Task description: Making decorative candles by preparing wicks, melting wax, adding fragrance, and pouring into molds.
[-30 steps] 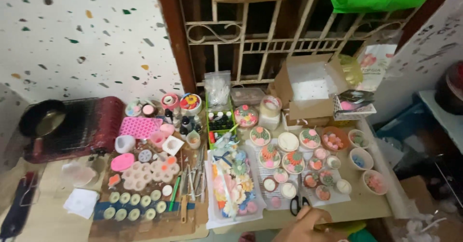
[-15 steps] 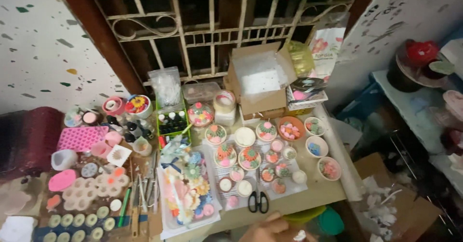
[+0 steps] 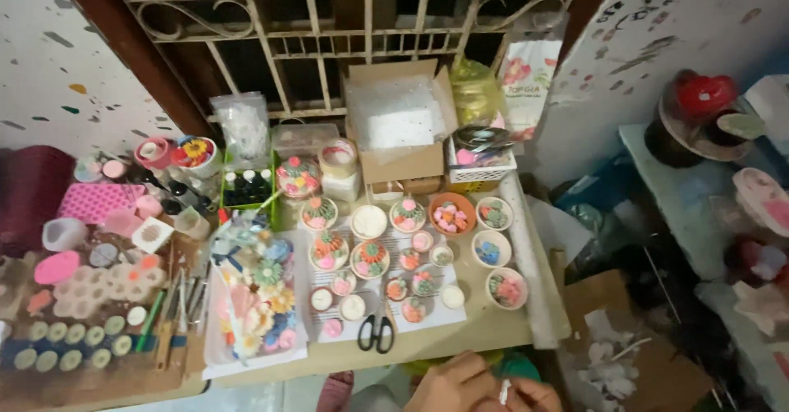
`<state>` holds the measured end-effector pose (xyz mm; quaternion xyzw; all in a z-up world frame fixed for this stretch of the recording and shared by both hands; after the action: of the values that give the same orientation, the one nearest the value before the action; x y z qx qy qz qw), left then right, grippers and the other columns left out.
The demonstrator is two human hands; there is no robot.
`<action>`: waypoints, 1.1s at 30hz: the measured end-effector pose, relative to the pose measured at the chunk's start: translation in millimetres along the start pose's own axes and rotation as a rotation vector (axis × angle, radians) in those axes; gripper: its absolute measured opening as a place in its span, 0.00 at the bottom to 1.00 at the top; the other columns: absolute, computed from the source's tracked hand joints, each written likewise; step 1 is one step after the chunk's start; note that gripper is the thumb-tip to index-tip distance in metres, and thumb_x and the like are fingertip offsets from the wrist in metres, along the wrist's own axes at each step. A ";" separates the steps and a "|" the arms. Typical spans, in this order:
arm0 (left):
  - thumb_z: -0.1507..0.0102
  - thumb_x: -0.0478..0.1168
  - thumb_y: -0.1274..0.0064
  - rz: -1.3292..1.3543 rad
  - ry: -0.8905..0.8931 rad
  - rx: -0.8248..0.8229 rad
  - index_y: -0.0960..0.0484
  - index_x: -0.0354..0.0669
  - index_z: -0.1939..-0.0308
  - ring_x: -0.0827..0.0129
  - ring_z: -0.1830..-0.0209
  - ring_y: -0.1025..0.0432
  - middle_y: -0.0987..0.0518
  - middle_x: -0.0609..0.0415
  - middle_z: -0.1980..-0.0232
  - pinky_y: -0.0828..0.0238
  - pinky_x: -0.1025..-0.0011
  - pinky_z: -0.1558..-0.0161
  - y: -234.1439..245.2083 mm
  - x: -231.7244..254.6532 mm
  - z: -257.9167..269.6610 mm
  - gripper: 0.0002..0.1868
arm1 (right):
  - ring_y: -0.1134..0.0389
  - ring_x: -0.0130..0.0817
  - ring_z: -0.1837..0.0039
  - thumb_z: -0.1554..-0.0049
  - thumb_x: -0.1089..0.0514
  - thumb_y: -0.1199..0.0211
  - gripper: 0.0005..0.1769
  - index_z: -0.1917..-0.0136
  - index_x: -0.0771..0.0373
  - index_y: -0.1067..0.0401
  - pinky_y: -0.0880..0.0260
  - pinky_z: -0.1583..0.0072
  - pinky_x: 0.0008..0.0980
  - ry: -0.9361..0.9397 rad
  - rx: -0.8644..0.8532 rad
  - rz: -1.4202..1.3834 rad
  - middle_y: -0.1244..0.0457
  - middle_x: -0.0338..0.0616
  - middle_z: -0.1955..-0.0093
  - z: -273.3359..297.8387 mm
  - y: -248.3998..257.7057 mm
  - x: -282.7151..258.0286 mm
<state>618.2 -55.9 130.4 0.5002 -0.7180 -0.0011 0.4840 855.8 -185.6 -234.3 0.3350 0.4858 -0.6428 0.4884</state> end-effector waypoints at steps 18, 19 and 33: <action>0.31 0.39 0.52 0.028 0.202 -0.429 0.20 0.39 0.40 0.52 0.46 0.26 0.29 0.45 0.45 0.27 0.59 0.48 -58.2 37.8 -90.1 0.17 | 0.32 0.42 0.38 0.39 0.63 0.34 0.14 0.42 0.74 0.24 0.35 0.36 0.44 0.123 -0.206 -0.128 0.31 0.55 0.42 -11.3 56.1 -42.9; 0.33 0.38 0.50 0.016 0.150 -0.395 0.19 0.40 0.41 0.51 0.47 0.26 0.28 0.45 0.46 0.28 0.58 0.49 -53.5 44.3 -95.5 0.17 | 0.31 0.39 0.42 0.40 0.59 0.34 0.16 0.42 0.72 0.24 0.33 0.39 0.42 0.118 -0.193 -0.137 0.30 0.53 0.46 -11.5 53.4 -41.1; 0.40 0.35 0.36 0.054 0.088 0.027 0.14 0.43 0.62 0.60 0.62 0.27 0.27 0.53 0.65 0.28 0.64 0.55 -101.7 -3.9 -78.0 0.04 | 0.39 0.27 0.62 0.40 0.34 0.43 0.34 0.40 0.68 0.28 0.40 0.59 0.28 -0.183 -0.082 -0.206 0.37 0.39 0.59 -9.4 136.7 31.5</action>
<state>745.5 -66.3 119.7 0.4866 -0.7094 0.0438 0.5080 976.4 -193.1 -306.3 0.2030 0.4970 -0.6969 0.4754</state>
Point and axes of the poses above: each hand's wrist, its own z-axis away from the middle knuckle, its own y-axis out of the back of the hand, x = y × z, the point moved 9 cm from there along -z, towards the middle knuckle
